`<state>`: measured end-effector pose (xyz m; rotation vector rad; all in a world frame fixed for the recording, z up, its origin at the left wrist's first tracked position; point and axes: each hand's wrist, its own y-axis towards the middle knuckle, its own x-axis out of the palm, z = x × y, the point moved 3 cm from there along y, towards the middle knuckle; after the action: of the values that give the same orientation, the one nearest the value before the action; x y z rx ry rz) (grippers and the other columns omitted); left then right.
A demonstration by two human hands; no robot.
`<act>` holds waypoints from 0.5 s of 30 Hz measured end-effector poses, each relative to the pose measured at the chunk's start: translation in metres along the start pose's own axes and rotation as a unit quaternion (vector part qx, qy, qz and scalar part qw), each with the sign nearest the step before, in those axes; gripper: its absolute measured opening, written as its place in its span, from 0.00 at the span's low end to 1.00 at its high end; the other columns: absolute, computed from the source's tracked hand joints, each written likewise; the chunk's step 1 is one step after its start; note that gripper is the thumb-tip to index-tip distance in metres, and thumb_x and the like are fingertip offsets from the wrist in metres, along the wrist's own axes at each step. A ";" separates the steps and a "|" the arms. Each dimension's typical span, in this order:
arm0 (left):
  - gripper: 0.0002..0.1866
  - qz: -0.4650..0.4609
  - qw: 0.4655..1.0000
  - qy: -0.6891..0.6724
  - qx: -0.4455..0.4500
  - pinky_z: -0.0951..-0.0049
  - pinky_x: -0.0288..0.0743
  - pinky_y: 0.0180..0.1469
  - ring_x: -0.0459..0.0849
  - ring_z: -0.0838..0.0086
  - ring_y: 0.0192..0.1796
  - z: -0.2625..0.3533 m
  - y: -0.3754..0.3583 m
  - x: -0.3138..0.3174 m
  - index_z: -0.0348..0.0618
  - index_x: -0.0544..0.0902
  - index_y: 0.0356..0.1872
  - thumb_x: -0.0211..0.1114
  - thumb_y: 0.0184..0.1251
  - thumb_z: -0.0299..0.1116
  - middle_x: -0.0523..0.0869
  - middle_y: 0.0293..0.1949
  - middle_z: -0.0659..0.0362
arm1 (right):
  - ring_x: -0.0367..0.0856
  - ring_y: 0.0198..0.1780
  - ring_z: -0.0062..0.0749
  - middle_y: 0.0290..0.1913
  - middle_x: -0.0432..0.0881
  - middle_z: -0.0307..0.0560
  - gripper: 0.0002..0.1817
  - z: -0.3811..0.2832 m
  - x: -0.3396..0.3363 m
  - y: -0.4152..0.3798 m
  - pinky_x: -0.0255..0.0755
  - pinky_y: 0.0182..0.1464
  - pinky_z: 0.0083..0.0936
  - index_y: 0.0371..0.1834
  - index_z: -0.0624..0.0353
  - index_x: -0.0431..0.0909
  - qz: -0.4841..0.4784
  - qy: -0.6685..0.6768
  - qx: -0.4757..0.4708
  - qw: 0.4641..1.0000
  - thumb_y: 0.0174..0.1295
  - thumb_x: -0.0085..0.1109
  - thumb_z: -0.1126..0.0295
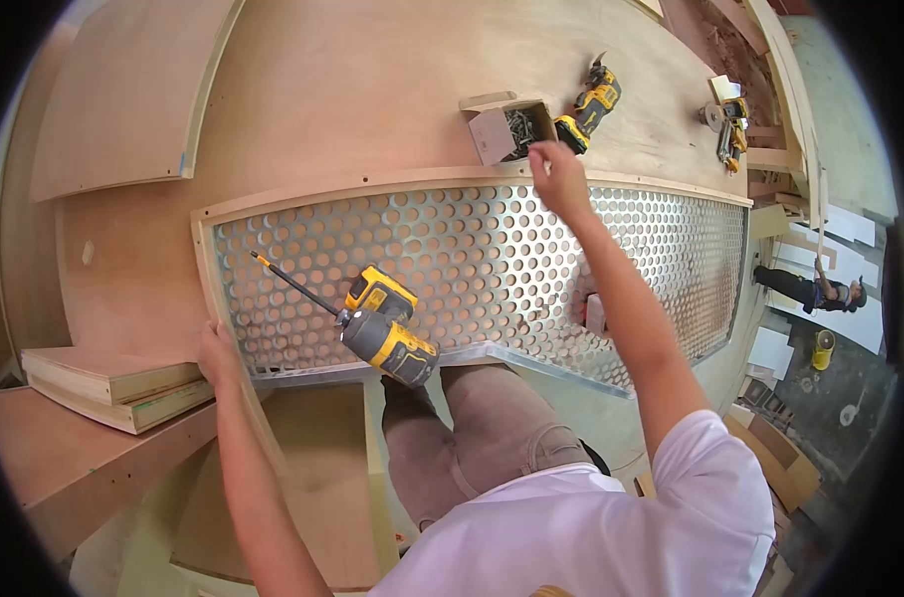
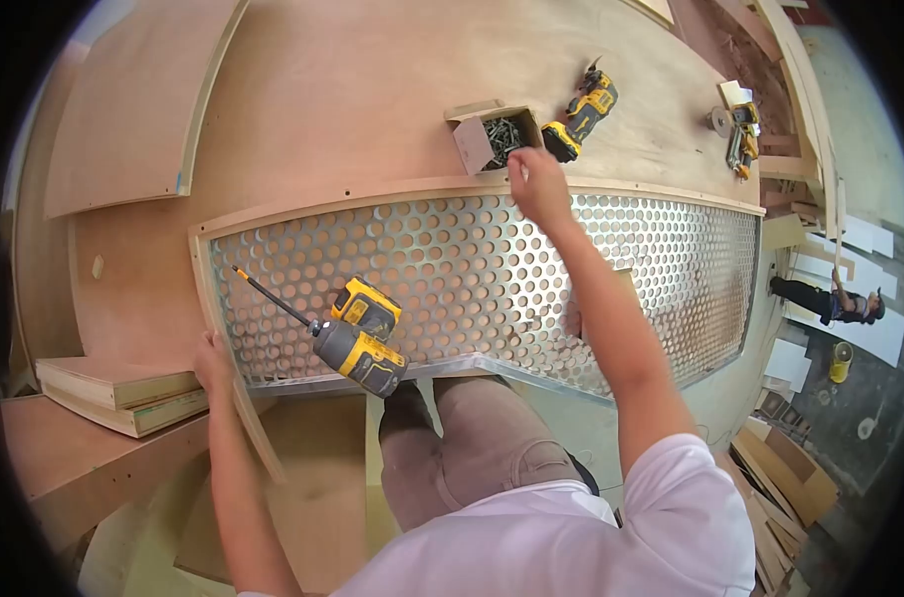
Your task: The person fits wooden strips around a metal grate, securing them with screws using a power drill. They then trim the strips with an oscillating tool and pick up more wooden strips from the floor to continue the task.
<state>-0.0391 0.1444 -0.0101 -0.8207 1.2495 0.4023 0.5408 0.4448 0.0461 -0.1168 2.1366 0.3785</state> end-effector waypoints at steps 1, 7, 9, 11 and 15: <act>0.17 0.004 1.000 0.012 0.000 0.49 0.77 0.51 0.85 0.46 0.51 -0.001 -0.001 0.000 0.41 0.84 0.48 0.57 0.78 0.44 0.87 0.47 0.46 | 0.83 0.45 0.56 0.41 0.85 0.57 0.07 0.011 0.006 0.015 0.77 0.49 0.45 0.42 0.60 0.85 -0.012 -0.024 -0.003 1.000 0.68 0.60 0.71; 0.16 0.036 0.999 0.014 0.002 0.51 0.77 0.53 0.85 0.49 0.52 -0.002 -0.006 0.005 0.43 0.84 0.50 0.58 0.79 0.44 0.86 0.49 0.47 | 0.85 0.49 0.56 0.42 0.85 0.58 0.10 0.058 0.043 0.066 0.79 0.52 0.47 0.46 0.59 0.85 -0.084 -0.112 0.008 0.990 0.66 0.56 0.72; 0.17 0.043 0.999 -0.013 0.004 0.52 0.77 0.53 0.85 0.50 0.52 -0.006 -0.002 0.009 0.43 0.84 0.52 0.59 0.78 0.45 0.87 0.49 0.47 | 0.86 0.48 0.55 0.44 0.85 0.56 0.11 0.056 0.045 0.069 0.80 0.52 0.46 0.47 0.56 0.85 -0.114 -0.141 0.003 0.983 0.66 0.58 0.70; 0.18 0.037 0.997 -0.065 -0.005 0.55 0.78 0.53 0.86 0.52 0.51 -0.015 -0.002 0.009 0.42 0.85 0.52 0.60 0.78 0.46 0.87 0.49 0.47 | 0.86 0.48 0.54 0.45 0.85 0.54 0.10 0.053 0.045 0.069 0.81 0.52 0.45 0.47 0.54 0.86 -0.141 -0.165 -0.016 0.976 0.66 0.59 0.69; 0.20 -0.020 0.994 -0.098 -0.044 0.58 0.78 0.52 0.87 0.52 0.49 -0.013 -0.006 -0.006 0.40 0.87 0.51 0.61 0.77 0.47 0.88 0.46 0.45 | 0.86 0.51 0.51 0.48 0.84 0.50 0.10 0.061 0.052 0.071 0.81 0.53 0.44 0.47 0.52 0.86 -0.161 -0.157 0.003 0.974 0.66 0.60 0.67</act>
<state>-0.0456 0.1322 -0.0039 -0.8593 1.0377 0.4969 0.5439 0.5344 -0.0129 -0.3712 1.7687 0.1850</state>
